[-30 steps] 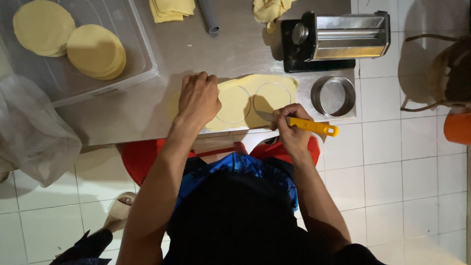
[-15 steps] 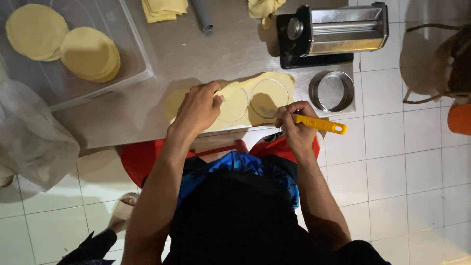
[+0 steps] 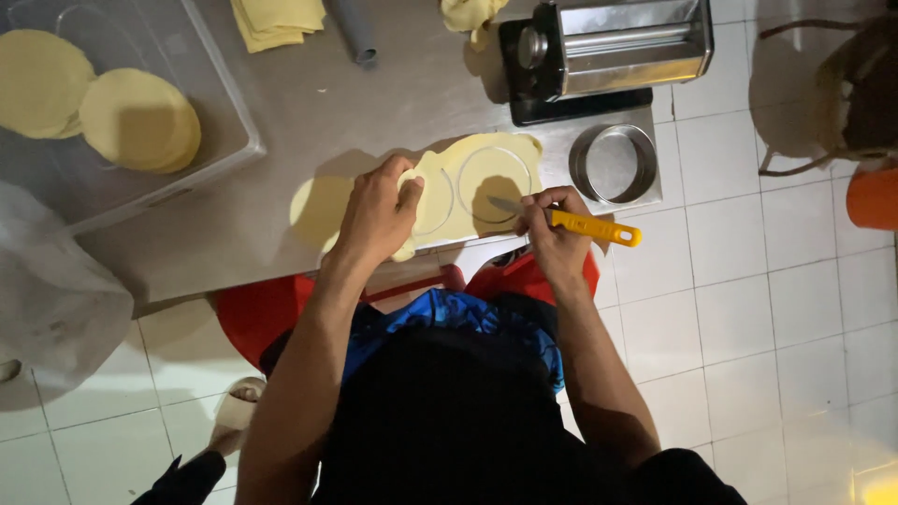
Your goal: Cutting circular shapes from a sheet of dough using a metal mold and a small knife.
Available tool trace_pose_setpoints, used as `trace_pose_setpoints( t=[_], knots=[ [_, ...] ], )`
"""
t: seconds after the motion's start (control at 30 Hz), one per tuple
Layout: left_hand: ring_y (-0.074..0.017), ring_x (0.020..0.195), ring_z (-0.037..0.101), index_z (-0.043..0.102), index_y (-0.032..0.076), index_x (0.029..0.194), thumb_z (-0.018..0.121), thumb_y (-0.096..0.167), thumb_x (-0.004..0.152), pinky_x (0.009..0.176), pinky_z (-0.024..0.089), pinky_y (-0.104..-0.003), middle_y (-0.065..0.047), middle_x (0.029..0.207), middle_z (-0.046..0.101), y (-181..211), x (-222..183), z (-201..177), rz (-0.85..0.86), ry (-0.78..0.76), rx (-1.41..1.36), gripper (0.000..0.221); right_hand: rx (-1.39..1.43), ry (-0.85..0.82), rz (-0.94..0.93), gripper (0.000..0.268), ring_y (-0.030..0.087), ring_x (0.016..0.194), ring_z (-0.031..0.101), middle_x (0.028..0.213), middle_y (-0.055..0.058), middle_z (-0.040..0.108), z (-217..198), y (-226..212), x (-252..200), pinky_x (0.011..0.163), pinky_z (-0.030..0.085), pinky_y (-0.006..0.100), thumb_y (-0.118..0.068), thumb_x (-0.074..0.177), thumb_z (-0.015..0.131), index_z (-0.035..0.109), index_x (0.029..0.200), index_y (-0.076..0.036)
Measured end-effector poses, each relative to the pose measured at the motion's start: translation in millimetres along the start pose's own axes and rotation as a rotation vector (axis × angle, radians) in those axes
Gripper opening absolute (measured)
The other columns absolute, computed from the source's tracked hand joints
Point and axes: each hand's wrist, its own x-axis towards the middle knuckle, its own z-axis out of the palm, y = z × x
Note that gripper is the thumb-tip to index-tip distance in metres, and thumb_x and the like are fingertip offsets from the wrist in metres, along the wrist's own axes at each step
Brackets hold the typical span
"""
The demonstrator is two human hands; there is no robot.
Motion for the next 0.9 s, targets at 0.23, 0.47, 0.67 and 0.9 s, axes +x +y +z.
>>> trace_pose_setpoints(
  t=[0.23, 0.47, 0.67, 0.9],
  knots=[
    [-0.0553, 0.095, 0.067, 0.063, -0.004, 0.112, 0.054, 0.022, 0.102, 0.077, 0.051, -0.06, -0.036, 0.091, 0.065, -4.7, -2.0, 18.2, 0.03, 0.088, -0.156, 0.029, -0.063, -0.077, -0.109, 0.016, 0.022, 0.054, 0.071, 0.077, 0.015, 0.068, -2.5, -3.2, -3.6, 0.047, 0.057, 0.029, 0.004, 0.095, 0.074, 0.06, 0.088, 0.001],
    [-0.0482, 0.086, 0.07, 0.064, -0.002, 0.109, 0.055, 0.025, 0.102, 0.071, 0.05, -0.055, -0.03, 0.081, 0.063, -8.2, 1.3, 23.7, 0.041, 0.109, -0.214, 0.029, -0.081, -0.104, -0.211, 0.018, 0.023, 0.052, 0.071, 0.075, 0.018, 0.069, 20.8, -3.7, -6.6, 0.047, 0.056, 0.03, 0.008, 0.091, 0.075, 0.062, 0.082, 0.002],
    [-0.0405, 0.076, 0.067, 0.065, -0.001, 0.104, 0.057, 0.024, 0.101, 0.068, 0.049, -0.051, -0.025, 0.074, 0.059, -6.5, -1.1, 23.0, 0.05, 0.116, -0.26, 0.026, -0.233, -0.116, -0.351, 0.016, 0.036, 0.068, 0.071, 0.081, 0.019, 0.069, 39.1, -18.7, -6.1, 0.059, 0.055, 0.039, 0.003, 0.092, 0.075, 0.064, 0.082, 0.0],
    [-0.045, 0.076, 0.067, 0.064, 0.001, 0.102, 0.059, 0.025, 0.101, 0.068, 0.049, -0.052, -0.027, 0.073, 0.057, -15.1, -0.5, 25.4, 0.071, 0.124, -0.265, 0.025, -0.254, -0.13, -0.37, 0.013, 0.036, 0.074, 0.071, 0.083, 0.017, 0.07, 35.7, -6.8, -8.0, 0.065, 0.055, 0.038, 0.002, 0.093, 0.072, 0.066, 0.084, -0.003]
  ],
)
